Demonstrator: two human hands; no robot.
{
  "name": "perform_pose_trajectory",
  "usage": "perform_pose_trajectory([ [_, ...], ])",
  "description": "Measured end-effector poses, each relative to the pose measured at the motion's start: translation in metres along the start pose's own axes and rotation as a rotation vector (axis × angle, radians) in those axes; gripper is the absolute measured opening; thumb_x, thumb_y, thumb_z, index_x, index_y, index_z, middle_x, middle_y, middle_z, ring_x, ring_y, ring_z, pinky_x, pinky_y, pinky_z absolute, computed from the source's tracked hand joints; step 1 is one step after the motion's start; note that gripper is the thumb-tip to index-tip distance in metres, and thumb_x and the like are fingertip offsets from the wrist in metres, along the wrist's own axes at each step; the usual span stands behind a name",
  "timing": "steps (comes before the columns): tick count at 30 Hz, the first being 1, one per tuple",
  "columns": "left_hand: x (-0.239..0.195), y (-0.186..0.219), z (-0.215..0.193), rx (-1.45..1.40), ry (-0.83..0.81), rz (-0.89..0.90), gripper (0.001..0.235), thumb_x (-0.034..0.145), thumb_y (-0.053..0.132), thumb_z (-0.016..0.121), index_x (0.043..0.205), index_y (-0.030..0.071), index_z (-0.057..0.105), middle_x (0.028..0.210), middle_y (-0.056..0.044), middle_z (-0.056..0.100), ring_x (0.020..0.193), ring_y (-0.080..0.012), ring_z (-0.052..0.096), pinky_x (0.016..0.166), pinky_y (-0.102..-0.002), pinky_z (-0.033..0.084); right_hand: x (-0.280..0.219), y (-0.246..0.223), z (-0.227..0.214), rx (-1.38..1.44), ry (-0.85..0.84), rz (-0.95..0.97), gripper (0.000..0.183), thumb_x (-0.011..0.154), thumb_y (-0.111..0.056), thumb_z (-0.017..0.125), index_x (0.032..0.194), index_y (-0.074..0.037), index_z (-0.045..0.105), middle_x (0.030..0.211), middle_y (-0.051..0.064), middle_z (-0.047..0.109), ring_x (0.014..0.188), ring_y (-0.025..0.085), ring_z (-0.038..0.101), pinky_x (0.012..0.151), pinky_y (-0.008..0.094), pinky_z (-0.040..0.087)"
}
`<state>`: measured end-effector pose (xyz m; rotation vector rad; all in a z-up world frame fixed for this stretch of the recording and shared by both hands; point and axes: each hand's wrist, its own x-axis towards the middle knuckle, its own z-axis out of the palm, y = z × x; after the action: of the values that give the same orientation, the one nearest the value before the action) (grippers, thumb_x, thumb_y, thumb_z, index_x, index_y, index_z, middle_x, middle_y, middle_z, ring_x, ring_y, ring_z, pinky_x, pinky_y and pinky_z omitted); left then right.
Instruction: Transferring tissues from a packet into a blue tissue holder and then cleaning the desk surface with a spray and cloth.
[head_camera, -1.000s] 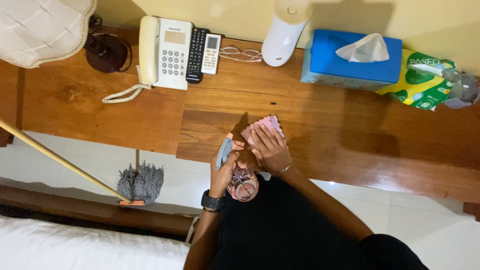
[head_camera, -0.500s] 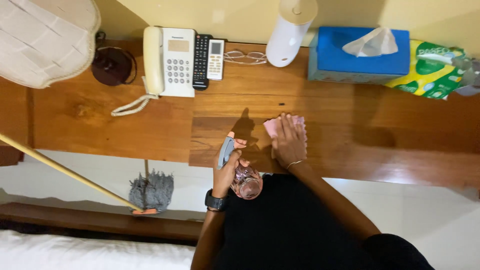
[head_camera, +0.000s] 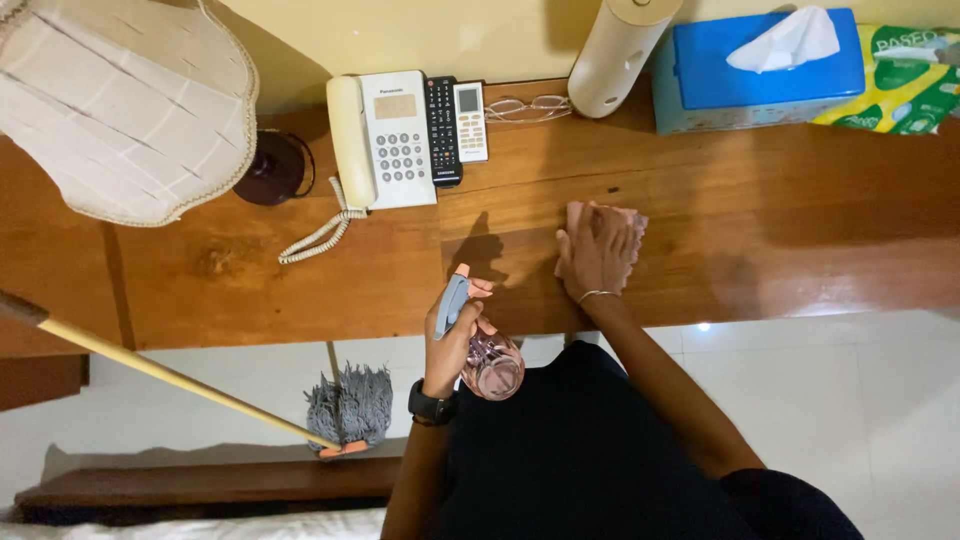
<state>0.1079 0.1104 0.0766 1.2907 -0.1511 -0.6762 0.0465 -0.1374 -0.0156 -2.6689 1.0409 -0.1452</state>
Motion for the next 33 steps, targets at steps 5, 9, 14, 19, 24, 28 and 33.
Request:
perform_pose_trajectory([
  [5, -0.001, 0.01, -0.021, 0.025, -0.043, -0.011, 0.023, 0.095, 0.001, 0.053, 0.112, -0.009, 0.064, 0.119, -0.011, 0.071, 0.062, -0.0102, 0.065, 0.055, -0.023, 0.046, -0.003, -0.05, 0.008, -0.062, -0.129, 0.007, 0.071, 0.105, -0.056, 0.037, 0.163, -0.017, 0.026, 0.156, 0.029, 0.029, 0.148, 0.051, 0.02, 0.124, 0.064, 0.009],
  [9, 0.002, 0.018, -0.032, 0.029, -0.07, 0.016, 0.024, 0.094, 0.001, 0.053, 0.113, -0.007, 0.064, 0.118, -0.01, 0.071, 0.064, -0.0095, 0.066, 0.06, -0.024, 0.054, -0.01, -0.102, -0.003, -0.193, -0.226, -0.133, 0.071, 0.107, -0.06, 0.036, 0.162, -0.017, 0.026, 0.157, 0.024, 0.033, 0.148, 0.044, 0.024, 0.125, 0.063, 0.008],
  [14, 0.006, 0.016, -0.056, 0.073, -0.07, -0.021, 0.03, 0.093, 0.0, 0.054, 0.121, -0.001, 0.063, 0.115, -0.01, 0.072, 0.062, -0.0106, 0.066, 0.053, -0.023, 0.046, -0.035, -0.129, 0.064, -0.271, -0.256, -0.413, 0.047, 0.103, -0.029, 0.041, 0.149, -0.017, 0.044, 0.15, 0.01, 0.047, 0.146, 0.027, 0.032, 0.126, 0.05, 0.015],
  [19, 0.005, 0.021, -0.07, 0.126, -0.11, 0.037, 0.021, 0.095, 0.0, 0.056, 0.111, -0.004, 0.069, 0.116, -0.012, 0.073, 0.062, -0.0112, 0.068, 0.052, -0.023, 0.043, -0.077, -0.125, 0.082, -0.28, -0.19, -0.794, 0.057, 0.092, -0.027, 0.054, 0.147, -0.015, 0.051, 0.158, 0.006, 0.042, 0.155, 0.023, 0.019, 0.127, 0.052, 0.009],
  [24, 0.006, 0.021, -0.072, 0.113, -0.109, 0.017, 0.02, 0.096, 0.002, 0.059, 0.112, -0.003, 0.07, 0.116, -0.012, 0.073, 0.061, -0.011, 0.067, 0.05, -0.023, 0.042, -0.093, -0.095, 0.068, 0.138, -0.177, -0.979, 0.044, 0.099, -0.03, 0.058, 0.139, -0.012, 0.061, 0.159, 0.009, 0.049, 0.156, 0.025, 0.029, 0.13, 0.054, 0.014],
  [28, 0.009, 0.013, -0.073, 0.138, -0.108, -0.017, 0.024, 0.095, 0.003, 0.057, 0.115, -0.002, 0.069, 0.113, -0.012, 0.075, 0.06, -0.0108, 0.068, 0.051, -0.022, 0.045, -0.066, -0.113, 0.052, 0.066, -0.302, -0.962, 0.043, 0.099, -0.035, 0.059, 0.136, -0.013, 0.062, 0.155, 0.011, 0.05, 0.154, 0.025, 0.03, 0.128, 0.055, 0.015],
  [33, 0.004, 0.014, -0.069, 0.12, -0.117, 0.003, 0.021, 0.094, 0.001, 0.057, 0.111, -0.006, 0.067, 0.114, -0.011, 0.073, 0.062, -0.0115, 0.069, 0.052, -0.023, 0.044, 0.005, -0.127, 0.077, 0.184, -0.095, -1.046, 0.048, 0.089, -0.039, 0.065, 0.131, -0.018, 0.069, 0.142, 0.015, 0.057, 0.142, 0.037, 0.037, 0.121, 0.056, 0.022],
])
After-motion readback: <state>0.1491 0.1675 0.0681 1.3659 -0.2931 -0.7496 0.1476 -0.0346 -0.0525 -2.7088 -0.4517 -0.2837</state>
